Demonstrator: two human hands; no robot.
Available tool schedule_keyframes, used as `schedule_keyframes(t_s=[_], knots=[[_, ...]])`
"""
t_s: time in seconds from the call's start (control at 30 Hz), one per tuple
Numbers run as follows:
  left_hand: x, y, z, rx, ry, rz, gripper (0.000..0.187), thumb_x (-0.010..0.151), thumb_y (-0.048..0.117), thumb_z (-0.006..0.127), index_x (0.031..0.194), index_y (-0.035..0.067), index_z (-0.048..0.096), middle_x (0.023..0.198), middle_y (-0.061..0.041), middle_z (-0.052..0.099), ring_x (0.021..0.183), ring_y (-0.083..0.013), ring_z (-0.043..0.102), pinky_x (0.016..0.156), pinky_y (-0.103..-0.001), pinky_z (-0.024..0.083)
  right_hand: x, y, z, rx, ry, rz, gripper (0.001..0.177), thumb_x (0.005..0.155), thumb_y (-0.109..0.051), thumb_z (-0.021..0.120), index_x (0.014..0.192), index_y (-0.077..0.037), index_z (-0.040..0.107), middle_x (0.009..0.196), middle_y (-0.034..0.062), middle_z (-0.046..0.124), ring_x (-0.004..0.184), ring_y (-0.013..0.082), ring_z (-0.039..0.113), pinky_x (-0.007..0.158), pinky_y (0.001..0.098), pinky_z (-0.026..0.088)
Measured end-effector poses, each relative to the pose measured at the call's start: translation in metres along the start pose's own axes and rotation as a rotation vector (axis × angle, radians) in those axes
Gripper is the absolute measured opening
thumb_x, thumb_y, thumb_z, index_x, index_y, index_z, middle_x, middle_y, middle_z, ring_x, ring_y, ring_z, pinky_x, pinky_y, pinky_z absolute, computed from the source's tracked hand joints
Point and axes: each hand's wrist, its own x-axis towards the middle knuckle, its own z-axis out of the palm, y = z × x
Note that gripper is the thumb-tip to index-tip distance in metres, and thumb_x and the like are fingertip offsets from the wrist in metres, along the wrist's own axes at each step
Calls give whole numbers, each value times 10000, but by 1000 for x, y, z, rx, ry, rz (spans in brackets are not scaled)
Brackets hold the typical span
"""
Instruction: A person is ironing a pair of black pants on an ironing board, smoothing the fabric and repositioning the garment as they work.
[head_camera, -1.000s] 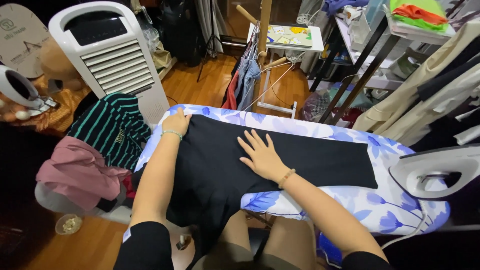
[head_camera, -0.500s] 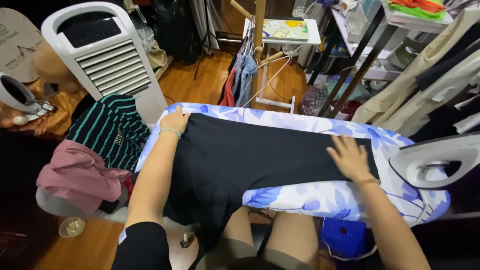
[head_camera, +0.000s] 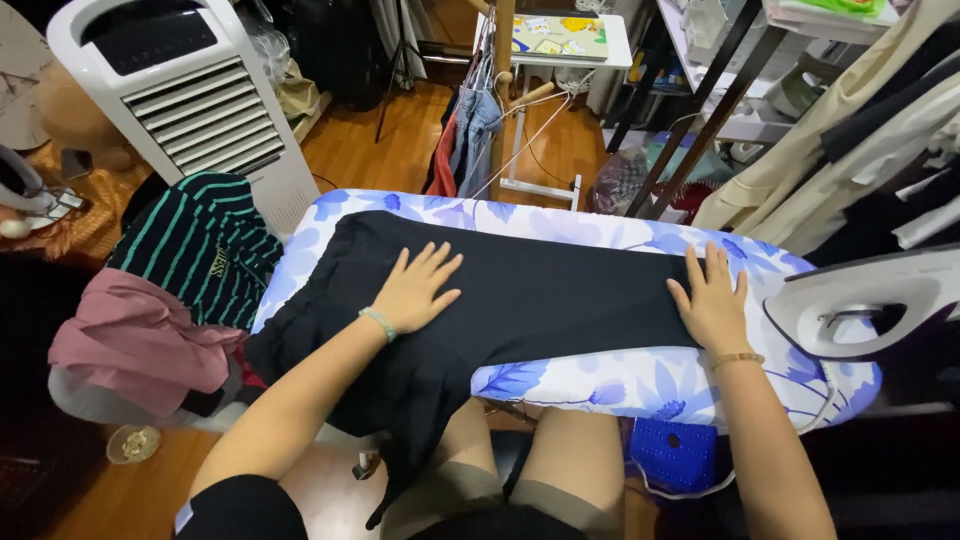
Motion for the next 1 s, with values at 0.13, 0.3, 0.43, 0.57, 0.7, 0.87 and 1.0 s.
schedule_keyframes(t_s=[0.13,0.3,0.43,0.57,0.7,0.87,1.0], knots=[[0,-3,-1,-4,-30,-29,593,1057,560,281,1586,292,287,1647,-70,277,1530,-294,209,1227,-571,97,-19,-21,-7,-105,94,-249,597,1032,-437,465,1572,-189,406,1619,191,368,1509,355,312,1184,597,255],[2,-7,0,-5,-67,-59,585,1055,594,247,1585,345,260,1658,-39,238,1541,-278,167,1237,-555,83,-32,-16,1,-128,-295,-129,626,1030,-601,274,1610,-377,202,1693,-8,178,1547,225,180,1228,535,181],[2,-6,0,-11,-64,-73,581,1053,601,243,1584,367,252,1659,-23,235,1543,-263,161,1242,-544,68,-46,-5,5,-135,-222,-90,678,1024,-646,245,1622,-328,193,1686,54,195,1545,258,187,1216,571,179],[0,-4,-4,-16,-75,-74,584,1057,582,251,1586,336,259,1661,-47,232,1543,-276,161,1238,-551,77,-70,-41,-19,-108,-207,-326,697,924,-581,480,1567,-358,327,1631,2,329,1524,253,269,1207,549,235],[2,-7,1,-26,-69,-59,587,1056,579,245,1593,340,242,1660,-58,234,1545,-286,160,1234,-562,79,-58,-22,11,-271,-117,-387,858,834,-274,656,1594,-358,268,1619,-19,347,1520,202,277,1212,524,251],[0,-7,3,-27,-44,-56,583,1059,574,264,1591,336,255,1656,-65,248,1541,-291,174,1232,-564,86,-45,31,33,-442,-12,-312,879,710,-191,706,1541,-276,433,1570,-13,488,1508,216,399,1218,469,322],[2,-12,8,-43,40,17,608,1022,528,304,1558,242,328,1641,-100,246,1515,-339,185,1183,-598,131,-51,53,9,-258,91,-300,746,805,19,465,1498,-256,482,1584,-42,468,1525,244,372,1209,463,286]])
